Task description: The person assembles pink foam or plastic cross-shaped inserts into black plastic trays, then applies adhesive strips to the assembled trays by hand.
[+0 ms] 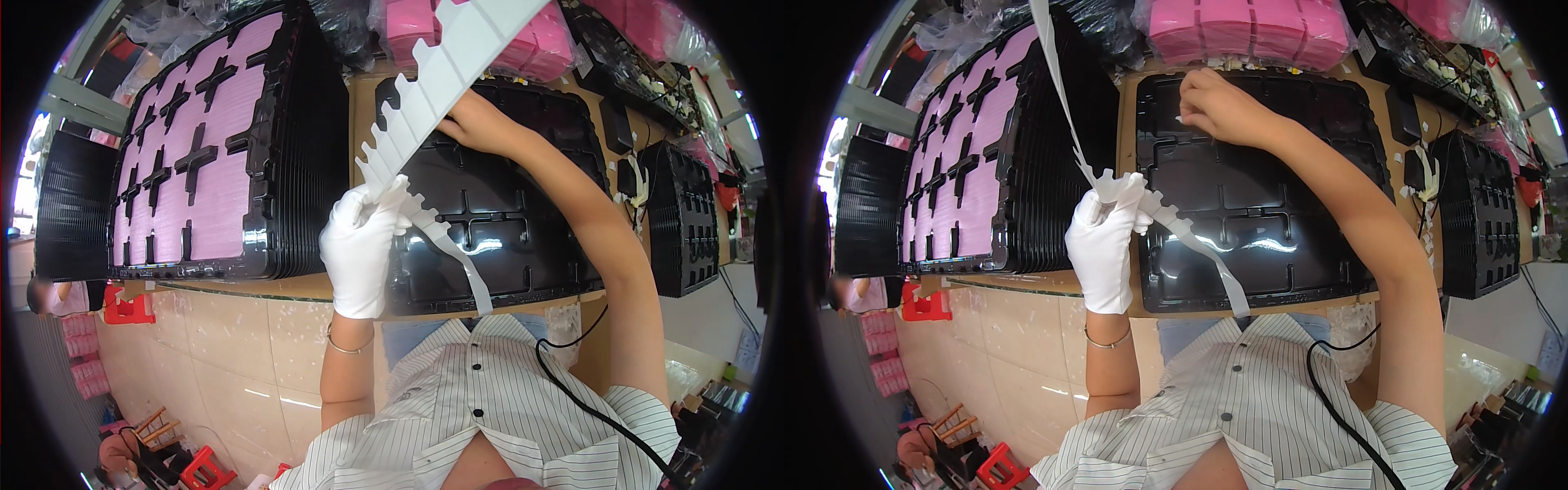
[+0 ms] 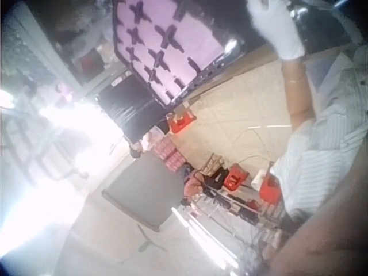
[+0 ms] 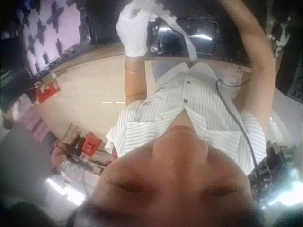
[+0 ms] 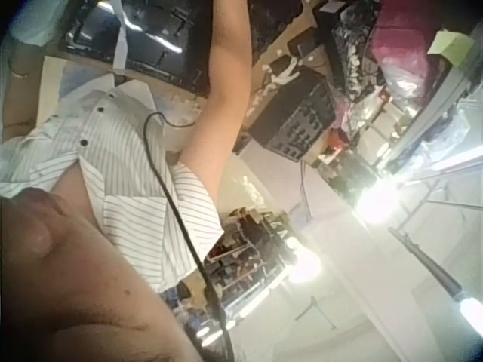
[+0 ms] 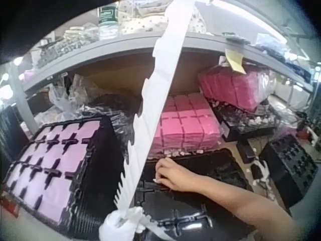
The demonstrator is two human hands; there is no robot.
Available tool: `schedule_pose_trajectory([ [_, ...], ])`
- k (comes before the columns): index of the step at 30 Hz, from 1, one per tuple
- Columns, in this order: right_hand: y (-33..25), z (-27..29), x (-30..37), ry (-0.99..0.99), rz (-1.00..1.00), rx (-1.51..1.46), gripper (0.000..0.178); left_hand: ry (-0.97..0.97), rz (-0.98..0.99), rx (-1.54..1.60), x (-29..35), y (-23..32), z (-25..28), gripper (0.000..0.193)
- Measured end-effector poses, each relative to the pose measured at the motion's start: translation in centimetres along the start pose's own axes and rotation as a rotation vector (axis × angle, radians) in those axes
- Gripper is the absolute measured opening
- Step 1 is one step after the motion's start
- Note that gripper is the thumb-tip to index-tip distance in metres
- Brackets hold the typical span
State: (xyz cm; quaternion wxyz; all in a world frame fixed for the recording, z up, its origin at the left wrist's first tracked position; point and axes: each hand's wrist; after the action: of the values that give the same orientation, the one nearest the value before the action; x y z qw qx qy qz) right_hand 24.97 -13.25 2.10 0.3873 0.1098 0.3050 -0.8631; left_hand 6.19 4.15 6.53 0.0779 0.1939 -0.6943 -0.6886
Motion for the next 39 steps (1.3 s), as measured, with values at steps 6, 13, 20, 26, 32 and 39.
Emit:
schedule_pose_trajectory([
  [6,-2.1,5.2,4.4,-0.18,-0.687,-0.995,0.005,0.007,0.025,0.017,-0.6,0.1,-0.7,0.015],
  [13,-5.1,6.1,10.9,-0.328,-1.074,-1.919,0.043,-0.109,0.008,0.004,-0.9,1.2,-3.5,0.018],
  [20,-11.3,5.4,13.3,-0.019,-0.917,-1.065,0.009,-0.17,-0.005,-0.016,-0.1,2.2,-5.5,0.018],
  [26,-10.0,6.4,14.4,0.412,-0.066,-0.056,0.018,-0.156,0.004,-0.028,0.2,2.4,-6.3,0.017],
  [32,-0.2,11.8,12.8,0.403,-0.722,-0.164,0.014,-0.102,-0.026,-0.102,-0.2,2.0,-4.9,0.019],
  [39,10.0,12.1,12.0,0.112,-0.803,0.044,0.015,-0.174,-0.011,-0.186,0.3,1.7,-5.2,0.018],
])
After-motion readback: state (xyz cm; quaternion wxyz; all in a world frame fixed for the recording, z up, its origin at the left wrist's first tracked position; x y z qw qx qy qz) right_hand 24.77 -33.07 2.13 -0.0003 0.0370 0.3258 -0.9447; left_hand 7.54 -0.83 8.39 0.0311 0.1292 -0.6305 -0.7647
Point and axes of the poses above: each hand's wrist, its own x-axis away from the middle knuckle, its own z-axis out of the back of the hand, y = z × x, and after that the axes turned 15 degrees about -z, right-handed
